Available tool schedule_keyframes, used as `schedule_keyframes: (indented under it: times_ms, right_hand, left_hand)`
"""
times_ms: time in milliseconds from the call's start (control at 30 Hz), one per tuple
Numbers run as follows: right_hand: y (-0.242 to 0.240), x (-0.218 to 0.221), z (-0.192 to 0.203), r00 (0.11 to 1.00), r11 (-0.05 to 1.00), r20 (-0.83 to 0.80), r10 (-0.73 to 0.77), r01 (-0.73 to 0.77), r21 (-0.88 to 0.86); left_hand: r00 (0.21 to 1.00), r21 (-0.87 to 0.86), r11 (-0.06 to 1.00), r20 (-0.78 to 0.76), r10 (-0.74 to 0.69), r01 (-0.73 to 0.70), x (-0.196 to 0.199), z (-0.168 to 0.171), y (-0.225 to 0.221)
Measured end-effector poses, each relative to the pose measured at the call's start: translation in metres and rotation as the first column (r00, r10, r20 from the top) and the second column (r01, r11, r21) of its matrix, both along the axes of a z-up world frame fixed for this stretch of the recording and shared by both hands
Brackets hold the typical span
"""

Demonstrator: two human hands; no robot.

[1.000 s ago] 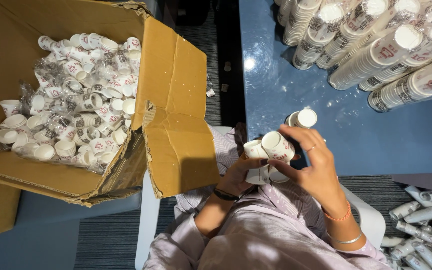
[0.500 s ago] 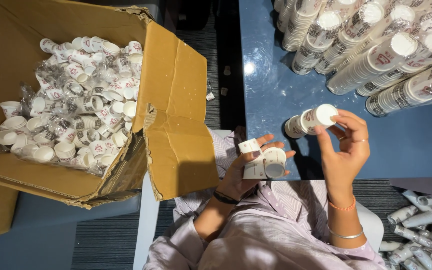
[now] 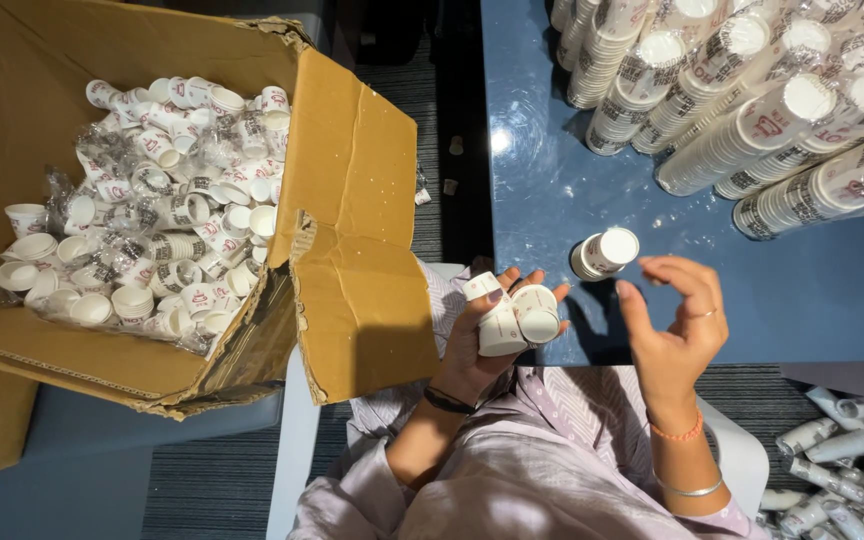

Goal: The person sorts paper cups from a cardboard box, stacks them into several towers on a table, and places a stack of cups into a clear plastic sleeve.

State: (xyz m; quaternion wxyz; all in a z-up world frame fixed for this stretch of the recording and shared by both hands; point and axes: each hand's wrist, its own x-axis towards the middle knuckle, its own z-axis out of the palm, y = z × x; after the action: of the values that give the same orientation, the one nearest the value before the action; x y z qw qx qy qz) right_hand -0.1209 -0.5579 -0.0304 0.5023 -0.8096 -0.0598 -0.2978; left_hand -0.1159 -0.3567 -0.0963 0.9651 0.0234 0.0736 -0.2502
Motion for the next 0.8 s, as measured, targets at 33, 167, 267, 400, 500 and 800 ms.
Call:
schedule_keyframes:
  times_ms: [33,167,267,400,500,800]
  right_hand:
    - [0.004,-0.004,0.007,1.0,1.0,0.0,0.0,0.0,0.0]
    - [0.025,-0.009,0.047,0.909,0.917,-0.208,0.362,-0.387,-0.094]
    - [0.03,-0.01,0.047,0.856,0.851,-0.237,0.46,-0.501,-0.157]
    - [0.033,-0.012,0.05,0.845,0.86,-0.316,0.432,-0.491,-0.136]
    - [0.031,-0.015,0.054,0.827,0.864,-0.352,0.438,-0.496,-0.092]
    - [0.026,-0.018,0.049,0.826,0.89,-0.41,0.386,-0.451,-0.072]
  left_hand:
    - [1.0,0.0,1.0,0.0,0.0,0.0,-0.001,-0.003,0.0]
    - [1.0,-0.003,1.0,0.001,-0.005,0.005,-0.004,-0.015,-0.001]
    - [1.0,0.035,0.999,-0.029,0.007,-0.006,-0.005,-0.014,-0.001]
    - [0.994,-0.038,0.999,-0.112,0.003,-0.007,-0.005,-0.01,-0.003]
    - [0.985,-0.124,0.992,-0.173,-0.009,-0.013,-0.008,-0.011,-0.005]
    - [0.962,-0.147,0.988,-0.274,-0.004,-0.038,-0.005,-0.016,-0.013]
